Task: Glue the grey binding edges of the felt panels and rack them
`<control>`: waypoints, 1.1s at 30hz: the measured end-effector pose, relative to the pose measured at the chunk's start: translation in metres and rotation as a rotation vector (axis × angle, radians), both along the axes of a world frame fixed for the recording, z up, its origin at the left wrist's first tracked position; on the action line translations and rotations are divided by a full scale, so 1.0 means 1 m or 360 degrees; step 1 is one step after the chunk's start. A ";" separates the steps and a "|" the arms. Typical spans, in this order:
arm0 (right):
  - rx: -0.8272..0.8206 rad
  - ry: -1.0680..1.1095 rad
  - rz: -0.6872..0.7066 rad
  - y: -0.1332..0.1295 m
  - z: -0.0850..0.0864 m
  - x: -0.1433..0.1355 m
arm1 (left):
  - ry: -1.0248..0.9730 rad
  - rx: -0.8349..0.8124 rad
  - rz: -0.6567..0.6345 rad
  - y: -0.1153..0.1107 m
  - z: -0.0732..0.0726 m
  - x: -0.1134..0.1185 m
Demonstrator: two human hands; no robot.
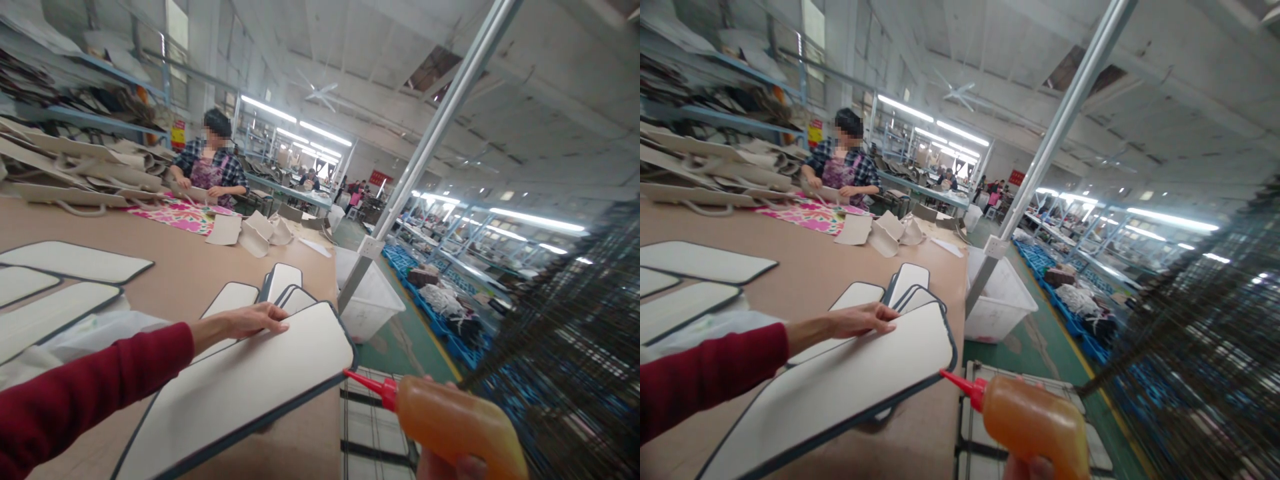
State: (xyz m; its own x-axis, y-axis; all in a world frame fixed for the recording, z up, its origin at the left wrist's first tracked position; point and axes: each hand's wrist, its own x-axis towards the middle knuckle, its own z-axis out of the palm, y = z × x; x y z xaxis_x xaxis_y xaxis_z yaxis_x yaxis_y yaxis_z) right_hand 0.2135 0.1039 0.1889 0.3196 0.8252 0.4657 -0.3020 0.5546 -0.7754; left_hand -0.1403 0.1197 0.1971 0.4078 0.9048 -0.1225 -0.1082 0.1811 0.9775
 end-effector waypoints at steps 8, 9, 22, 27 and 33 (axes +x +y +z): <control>0.0073 0.0052 -0.0042 0.008 -0.003 -0.016 | -0.0012 -0.0074 0.0085 -0.004 -0.006 0.000; 0.0051 0.0089 -0.0011 0.008 0.001 -0.017 | -0.0018 -0.0076 0.0093 -0.004 -0.007 0.000; 0.0072 0.0053 0.0058 0.010 0.001 -0.029 | -0.0116 -0.0116 0.0231 -0.008 -0.012 -0.003; 0.0066 0.0046 0.0053 0.010 -0.003 -0.029 | -0.0113 -0.0136 0.0257 -0.006 -0.016 -0.005; -0.0010 0.0080 0.0085 0.007 -0.001 -0.038 | -0.0121 -0.0206 0.0303 -0.005 -0.014 -0.003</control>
